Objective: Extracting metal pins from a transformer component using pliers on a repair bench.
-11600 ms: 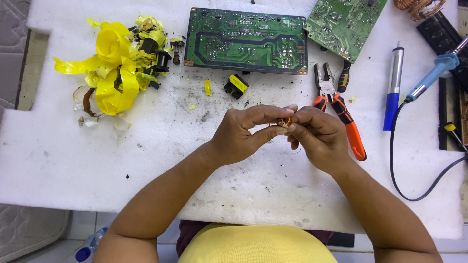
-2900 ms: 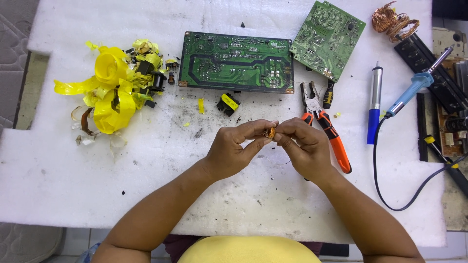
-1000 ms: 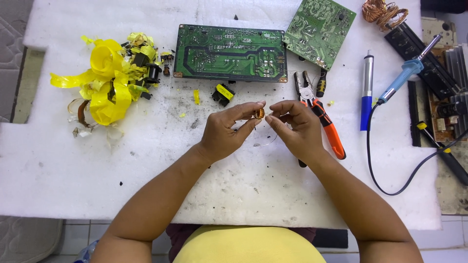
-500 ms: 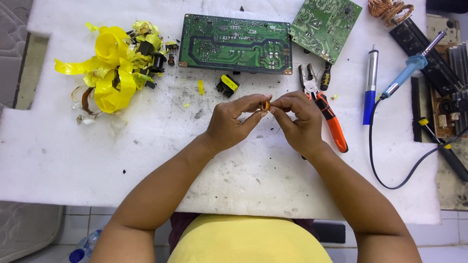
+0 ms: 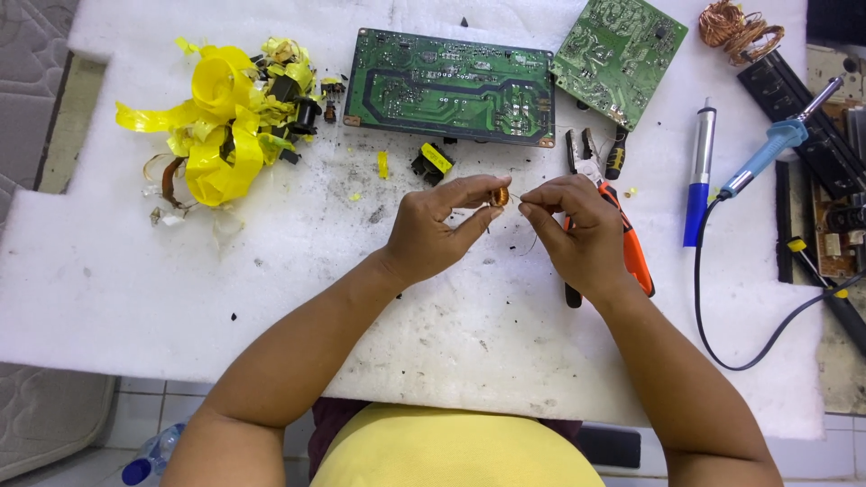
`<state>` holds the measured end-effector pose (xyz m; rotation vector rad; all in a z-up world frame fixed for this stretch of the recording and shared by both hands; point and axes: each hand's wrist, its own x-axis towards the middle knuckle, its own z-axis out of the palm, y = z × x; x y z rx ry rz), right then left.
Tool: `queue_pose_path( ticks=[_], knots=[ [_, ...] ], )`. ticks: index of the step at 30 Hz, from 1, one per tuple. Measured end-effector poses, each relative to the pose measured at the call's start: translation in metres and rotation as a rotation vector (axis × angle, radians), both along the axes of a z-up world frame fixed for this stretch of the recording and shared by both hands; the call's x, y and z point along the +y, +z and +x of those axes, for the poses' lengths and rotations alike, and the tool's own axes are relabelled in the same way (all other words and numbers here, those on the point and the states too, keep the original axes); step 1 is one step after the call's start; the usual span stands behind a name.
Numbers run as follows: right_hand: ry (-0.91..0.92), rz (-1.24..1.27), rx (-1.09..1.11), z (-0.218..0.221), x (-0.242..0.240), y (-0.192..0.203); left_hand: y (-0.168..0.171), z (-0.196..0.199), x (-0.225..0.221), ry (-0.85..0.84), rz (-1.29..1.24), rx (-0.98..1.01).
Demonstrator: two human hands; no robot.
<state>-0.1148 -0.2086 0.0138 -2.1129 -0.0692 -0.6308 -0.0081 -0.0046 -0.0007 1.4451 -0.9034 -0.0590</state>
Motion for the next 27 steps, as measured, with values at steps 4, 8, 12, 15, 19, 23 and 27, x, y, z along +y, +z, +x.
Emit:
queue_pose_path(
  ticks=[4,8,12,15,19,23,27],
  knots=[
    [-0.008,0.004,-0.008,0.000,0.003,-0.002,0.000,-0.003,-0.003,-0.024,0.016,-0.008],
    [0.009,-0.007,0.022,0.001,0.000,-0.001,0.003,-0.001,-0.002,-0.007,0.043,-0.049],
    [0.012,-0.032,-0.008,-0.002,0.005,-0.001,0.001,-0.004,-0.003,-0.043,0.058,-0.037],
    [0.036,-0.058,-0.028,0.001,0.003,-0.001,0.006,-0.002,-0.002,-0.028,0.067,-0.085],
    [0.022,-0.226,-0.200,0.000,0.013,0.017,-0.003,-0.001,-0.004,0.030,0.084,-0.124],
    [0.060,-0.297,-0.235,-0.002,0.018,0.008,-0.005,0.002,-0.002,0.097,0.150,-0.217],
    [0.043,-0.246,-0.118,-0.002,0.017,0.000,-0.006,0.004,-0.002,0.148,0.209,-0.321]
  ],
)
